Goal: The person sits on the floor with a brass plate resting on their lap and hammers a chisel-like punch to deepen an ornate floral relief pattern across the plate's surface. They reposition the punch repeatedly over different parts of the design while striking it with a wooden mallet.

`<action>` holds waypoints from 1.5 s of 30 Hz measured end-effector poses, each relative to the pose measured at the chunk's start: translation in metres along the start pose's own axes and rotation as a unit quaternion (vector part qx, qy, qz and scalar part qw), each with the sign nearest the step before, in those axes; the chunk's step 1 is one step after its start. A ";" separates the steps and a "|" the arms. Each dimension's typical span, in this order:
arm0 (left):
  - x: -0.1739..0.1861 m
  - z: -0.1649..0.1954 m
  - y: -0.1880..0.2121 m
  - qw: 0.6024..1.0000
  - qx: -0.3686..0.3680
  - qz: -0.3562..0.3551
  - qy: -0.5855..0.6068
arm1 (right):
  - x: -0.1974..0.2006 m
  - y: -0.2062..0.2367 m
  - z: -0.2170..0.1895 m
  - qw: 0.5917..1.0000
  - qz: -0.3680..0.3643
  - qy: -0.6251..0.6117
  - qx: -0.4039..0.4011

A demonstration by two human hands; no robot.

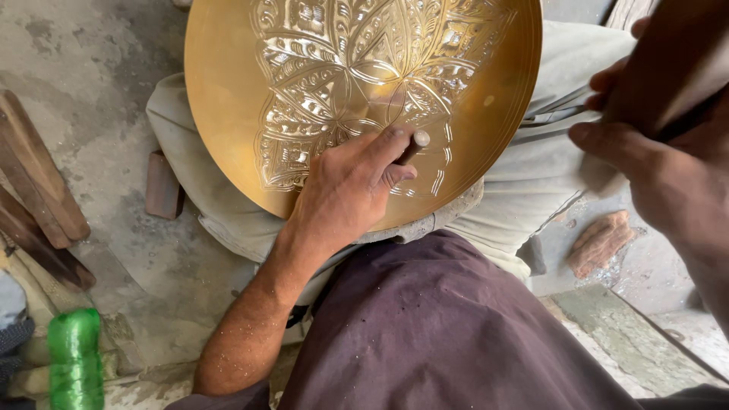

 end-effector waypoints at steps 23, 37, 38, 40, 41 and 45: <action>0.005 0.001 -0.011 0.999 -0.008 -0.030 -0.036 | -0.004 -0.002 -0.010 0.974 0.002 0.167 0.151; 0.008 0.008 -0.012 0.999 -0.028 -0.014 -0.031 | -0.001 0.009 -0.015 0.903 0.022 0.395 0.167; 0.008 0.008 -0.012 0.999 -0.018 -0.019 -0.031 | -0.004 0.013 -0.017 0.813 0.002 0.522 0.257; 0.007 0.010 -0.011 0.999 0.003 -0.031 -0.027 | 0.001 0.020 -0.020 0.935 0.054 0.292 0.193; 0.007 0.012 -0.011 0.999 0.002 -0.029 -0.029 | 0.002 0.023 -0.020 0.970 0.075 0.166 0.159; 0.009 0.020 -0.005 0.999 -0.015 -0.009 -0.038 | -0.003 0.045 -0.016 0.895 0.016 0.424 0.137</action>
Point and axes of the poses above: each hand's wrist, its own y-axis away from the middle knuckle, its own x-axis out of the back of the hand, z = x × y, the point moved 2 cm from there along -y, towards the middle knuckle, and after that the axes turned 8 degrees about z, right-handed, at the moved point
